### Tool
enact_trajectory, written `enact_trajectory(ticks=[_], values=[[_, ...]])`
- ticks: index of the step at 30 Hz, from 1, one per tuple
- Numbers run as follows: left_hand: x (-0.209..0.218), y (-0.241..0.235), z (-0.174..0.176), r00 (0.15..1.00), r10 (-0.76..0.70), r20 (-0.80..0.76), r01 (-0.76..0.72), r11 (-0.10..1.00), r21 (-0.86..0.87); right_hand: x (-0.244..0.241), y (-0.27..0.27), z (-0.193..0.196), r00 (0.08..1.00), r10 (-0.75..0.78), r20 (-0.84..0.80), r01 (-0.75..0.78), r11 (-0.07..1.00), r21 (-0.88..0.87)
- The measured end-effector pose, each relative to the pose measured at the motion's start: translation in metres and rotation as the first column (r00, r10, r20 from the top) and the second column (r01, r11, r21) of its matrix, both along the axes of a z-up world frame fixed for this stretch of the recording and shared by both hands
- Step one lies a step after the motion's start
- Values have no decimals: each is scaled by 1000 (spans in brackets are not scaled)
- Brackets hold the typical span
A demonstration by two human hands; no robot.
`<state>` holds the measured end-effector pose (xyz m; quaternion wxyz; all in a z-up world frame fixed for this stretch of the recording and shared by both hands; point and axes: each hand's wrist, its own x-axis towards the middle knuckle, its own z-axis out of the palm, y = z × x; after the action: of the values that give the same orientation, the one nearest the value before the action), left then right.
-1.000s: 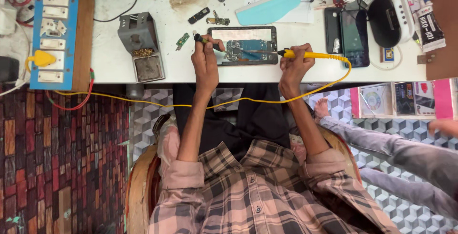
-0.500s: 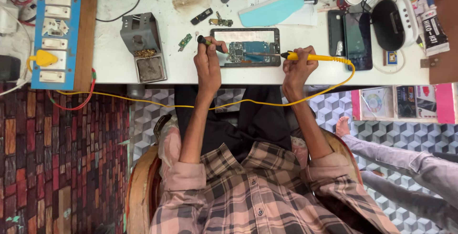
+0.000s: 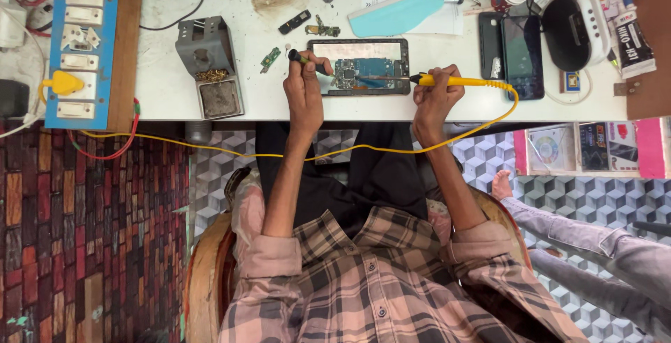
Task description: The person uses a hot air gun and a small tool to work on a disassembled mobile device motherboard placed on a workbench. They repeatedly apply heat and manipulate components on the circuit board throughout the clip.
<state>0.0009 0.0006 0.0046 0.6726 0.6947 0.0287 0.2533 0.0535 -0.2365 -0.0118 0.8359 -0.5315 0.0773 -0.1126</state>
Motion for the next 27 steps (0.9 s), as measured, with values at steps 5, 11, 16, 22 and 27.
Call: enact_trajectory(ticks=[5, 11, 16, 22, 27], values=[[-2, 1, 2, 1000, 1, -8, -1, 1000, 0, 1, 3, 1, 1000, -3, 8, 3, 1000, -31], [1, 1, -1, 1000, -26, -18, 25, 999, -31, -5, 5, 3, 998, -24, 66, 31, 995, -100], [1, 3, -2, 1000, -29, -11, 29, 999, -23, -10, 11, 8, 990, -39, 134, 62, 983, -171], [1, 2, -1, 1000, -22, -19, 22, 1000, -22, -16, 13, 19, 976, -28, 216, 100, 940, -327], [1, 2, 0, 998, -20, -55, 19, 999, -31, -22, 20, 32, 962, 41, 271, 96, 874, -476]])
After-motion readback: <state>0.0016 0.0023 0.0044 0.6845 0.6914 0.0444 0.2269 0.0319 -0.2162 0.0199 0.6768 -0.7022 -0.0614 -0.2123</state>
